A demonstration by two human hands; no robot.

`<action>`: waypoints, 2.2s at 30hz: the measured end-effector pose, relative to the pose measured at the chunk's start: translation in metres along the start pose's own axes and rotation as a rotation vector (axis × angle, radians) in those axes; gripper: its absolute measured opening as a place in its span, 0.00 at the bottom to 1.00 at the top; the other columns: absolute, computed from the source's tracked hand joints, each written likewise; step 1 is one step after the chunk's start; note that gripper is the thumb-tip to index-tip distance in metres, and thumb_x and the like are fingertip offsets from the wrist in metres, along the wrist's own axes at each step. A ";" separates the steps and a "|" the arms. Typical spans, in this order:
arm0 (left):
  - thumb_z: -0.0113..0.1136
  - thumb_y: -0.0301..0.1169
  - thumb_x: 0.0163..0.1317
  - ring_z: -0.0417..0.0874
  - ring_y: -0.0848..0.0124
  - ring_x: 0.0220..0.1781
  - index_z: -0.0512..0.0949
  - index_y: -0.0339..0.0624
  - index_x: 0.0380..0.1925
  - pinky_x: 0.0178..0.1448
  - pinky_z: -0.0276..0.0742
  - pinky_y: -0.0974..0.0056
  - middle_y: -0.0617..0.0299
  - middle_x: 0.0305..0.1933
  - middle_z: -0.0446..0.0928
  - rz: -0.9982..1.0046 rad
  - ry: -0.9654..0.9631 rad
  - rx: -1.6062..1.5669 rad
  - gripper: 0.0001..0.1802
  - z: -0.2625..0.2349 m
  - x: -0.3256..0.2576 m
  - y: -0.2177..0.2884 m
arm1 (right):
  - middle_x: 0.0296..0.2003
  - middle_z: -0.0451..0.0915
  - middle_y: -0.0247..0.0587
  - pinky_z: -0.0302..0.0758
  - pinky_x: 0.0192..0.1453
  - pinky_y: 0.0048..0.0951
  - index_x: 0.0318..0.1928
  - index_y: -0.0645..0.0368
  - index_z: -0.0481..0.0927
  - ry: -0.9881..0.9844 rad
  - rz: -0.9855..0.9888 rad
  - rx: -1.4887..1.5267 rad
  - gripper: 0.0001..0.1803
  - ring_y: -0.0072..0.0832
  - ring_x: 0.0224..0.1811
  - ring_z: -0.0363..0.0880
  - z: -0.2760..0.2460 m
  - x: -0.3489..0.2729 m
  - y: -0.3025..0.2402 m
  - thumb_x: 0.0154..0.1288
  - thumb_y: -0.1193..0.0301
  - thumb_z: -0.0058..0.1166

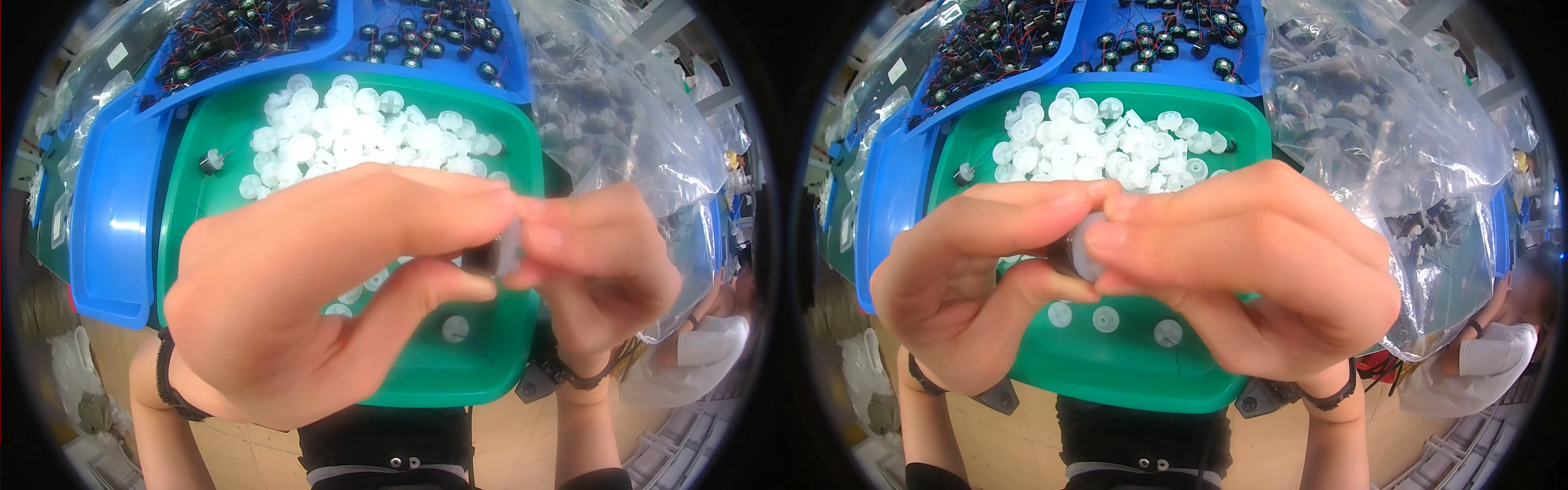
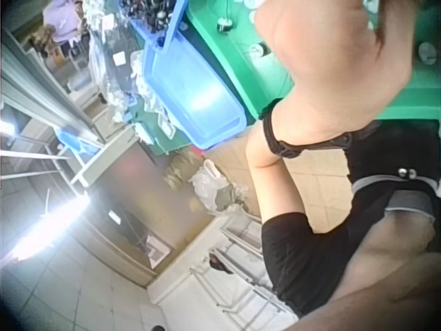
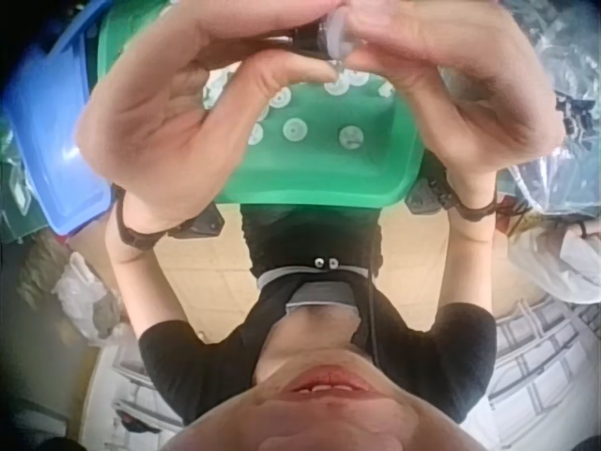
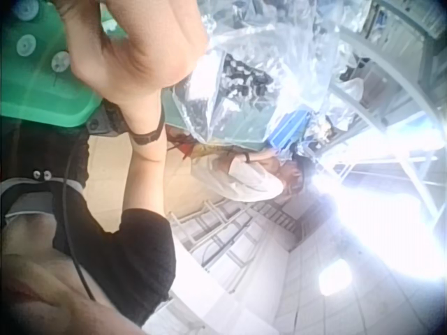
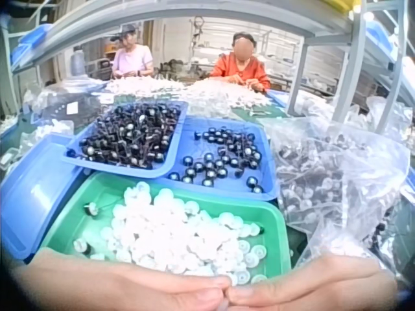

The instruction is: Assembling small plastic parts by inserting wires and joining caps at a workshop table.

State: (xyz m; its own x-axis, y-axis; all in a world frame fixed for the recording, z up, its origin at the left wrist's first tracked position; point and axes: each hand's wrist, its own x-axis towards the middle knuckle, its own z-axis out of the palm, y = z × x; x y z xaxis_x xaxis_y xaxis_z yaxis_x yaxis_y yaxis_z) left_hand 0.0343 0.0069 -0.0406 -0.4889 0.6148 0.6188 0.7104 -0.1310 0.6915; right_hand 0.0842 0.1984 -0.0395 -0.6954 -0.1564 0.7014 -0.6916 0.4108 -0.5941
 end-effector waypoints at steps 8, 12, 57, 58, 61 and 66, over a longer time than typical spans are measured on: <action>0.55 0.07 0.44 0.81 0.57 0.43 0.75 0.25 0.40 0.46 0.80 0.62 0.42 0.42 0.77 -0.049 0.052 0.126 0.19 0.002 -0.002 0.006 | 0.30 0.79 0.49 0.73 0.23 0.19 0.30 0.63 0.79 0.016 -0.094 -0.092 0.08 0.25 0.22 0.77 0.004 -0.002 0.004 0.48 0.87 0.55; 0.57 0.08 0.44 0.81 0.58 0.43 0.76 0.26 0.40 0.45 0.80 0.63 0.43 0.42 0.78 -0.094 0.058 0.155 0.19 0.005 -0.001 0.006 | 0.30 0.79 0.49 0.73 0.25 0.20 0.30 0.64 0.79 -0.009 -0.189 -0.135 0.09 0.27 0.25 0.77 0.004 -0.002 0.009 0.46 0.87 0.57; 0.70 0.44 0.46 0.79 0.69 0.35 0.71 0.40 0.37 0.34 0.77 0.67 0.59 0.37 0.74 -0.649 0.122 -0.757 0.26 0.015 0.014 -0.003 | 0.31 0.80 0.48 0.72 0.38 0.24 0.36 0.67 0.82 -0.001 0.136 0.140 0.15 0.30 0.33 0.77 -0.014 0.000 -0.003 0.42 0.82 0.61; 0.70 0.46 0.44 0.79 0.68 0.35 0.71 0.40 0.36 0.34 0.77 0.67 0.60 0.36 0.73 -0.701 0.092 -0.805 0.27 0.013 0.012 -0.003 | 0.30 0.80 0.47 0.71 0.37 0.23 0.36 0.67 0.82 0.004 0.160 0.169 0.15 0.29 0.31 0.77 -0.010 0.000 -0.004 0.42 0.82 0.61; 0.70 0.46 0.44 0.79 0.68 0.34 0.71 0.40 0.36 0.33 0.78 0.66 0.60 0.35 0.73 -0.705 0.103 -0.861 0.27 0.011 0.009 -0.003 | 0.28 0.79 0.46 0.70 0.34 0.22 0.33 0.66 0.82 0.021 0.211 0.214 0.12 0.28 0.30 0.76 -0.005 0.001 -0.008 0.42 0.82 0.61; 0.71 0.44 0.45 0.79 0.68 0.34 0.71 0.40 0.35 0.33 0.79 0.66 0.60 0.35 0.73 -0.684 0.099 -0.803 0.25 0.012 0.009 -0.005 | 0.27 0.78 0.45 0.69 0.33 0.22 0.27 0.65 0.80 0.082 0.237 0.288 0.08 0.26 0.29 0.75 -0.003 0.000 -0.004 0.42 0.84 0.61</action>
State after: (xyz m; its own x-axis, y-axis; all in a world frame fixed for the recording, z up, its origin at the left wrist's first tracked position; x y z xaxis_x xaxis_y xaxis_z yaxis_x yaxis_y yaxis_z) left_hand 0.0327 0.0221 -0.0430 -0.7232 0.6906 0.0074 -0.2567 -0.2788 0.9254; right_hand 0.0876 0.1999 -0.0362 -0.8328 -0.0097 0.5535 -0.5480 0.1557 -0.8219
